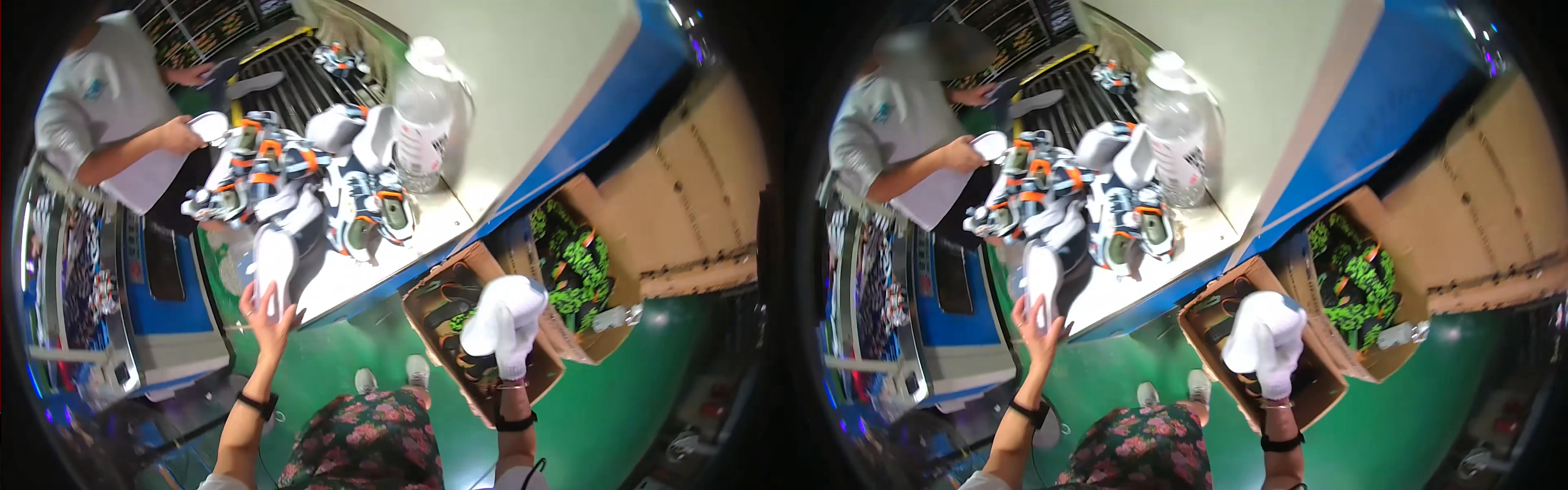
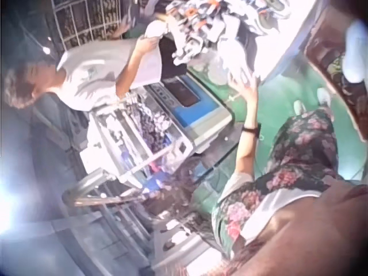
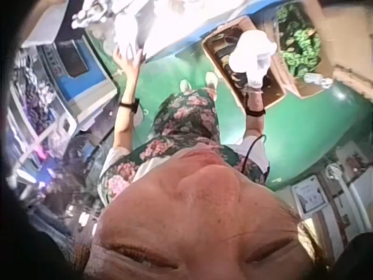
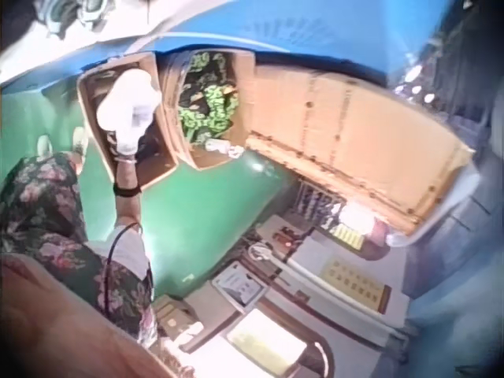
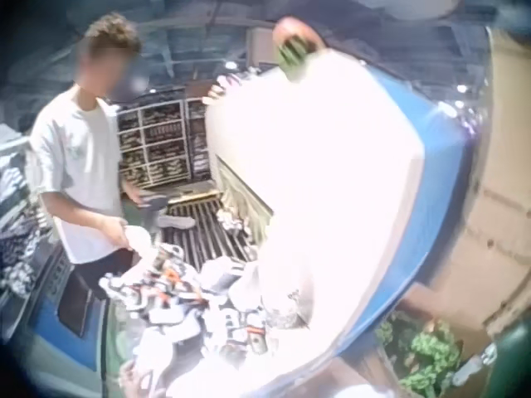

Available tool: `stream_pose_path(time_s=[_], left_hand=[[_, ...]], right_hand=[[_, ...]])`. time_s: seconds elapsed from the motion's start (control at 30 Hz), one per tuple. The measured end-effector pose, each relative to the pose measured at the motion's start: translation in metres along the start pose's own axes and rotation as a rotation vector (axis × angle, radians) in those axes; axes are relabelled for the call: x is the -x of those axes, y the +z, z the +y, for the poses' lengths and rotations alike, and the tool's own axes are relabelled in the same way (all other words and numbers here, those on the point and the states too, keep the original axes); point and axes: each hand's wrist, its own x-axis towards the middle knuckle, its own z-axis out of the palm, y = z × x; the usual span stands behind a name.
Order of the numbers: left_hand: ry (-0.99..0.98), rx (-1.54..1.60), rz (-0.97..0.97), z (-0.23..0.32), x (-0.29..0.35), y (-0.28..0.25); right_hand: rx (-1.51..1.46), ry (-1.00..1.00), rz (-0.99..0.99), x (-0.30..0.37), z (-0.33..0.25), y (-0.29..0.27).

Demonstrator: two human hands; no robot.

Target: Apply adhesive to the interior of shoe soles using a brush at a manufacturing station.

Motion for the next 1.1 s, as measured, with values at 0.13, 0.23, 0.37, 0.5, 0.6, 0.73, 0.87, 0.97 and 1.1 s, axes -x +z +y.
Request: stream_pose_path(time_s=[0.13, 0.23, 0.37, 0.5, 0.6, 0.73, 0.87, 0.97, 1.1], left_hand=[[-0.089, 0.001, -0.028, 0.023, 0.01, -0.003], [-0.122, 0.007, -0.029, 0.063, 0.024, -0.031], [-0.406, 0.126, -0.03, 0.058, 0.118, -0.118], [-0.689, 0.118, 0.001, 0.013, 0.304, -0.187], [-1.239, 0.208, -0.009, -0.024, 0.508, -0.233], [-1.828, 0.39, 0.737, 0.022, 0.778, -0.284], [-2.183, 0.374, 1.147, 0.129, 0.988, -0.318], [-2.236, 0.382, 1.581, 0.215, 1.07, -0.319], [-2.199, 0.561, 2.065, 0.227, 1.158, -0.365]], right_hand=[[0.346, -0.368, -0.26, -0.054, -0.147, 0.111], [0.69, -0.315, -0.319, -0.09, -0.221, 0.193], [0.686, -0.629, -0.352, -0.024, -0.231, 0.237], [0.181, -0.298, -0.864, 0.146, -0.177, 0.229], [0.174, -0.24, -1.427, 0.328, -0.171, 0.202], [0.166, -0.252, -2.539, 0.537, -0.173, 0.14], [0.447, -0.938, -3.319, 0.74, -0.186, 0.094], [0.265, -1.228, -3.482, 0.887, -0.221, 0.067], [0.255, -0.877, -3.43, 1.084, -0.227, 0.036]])
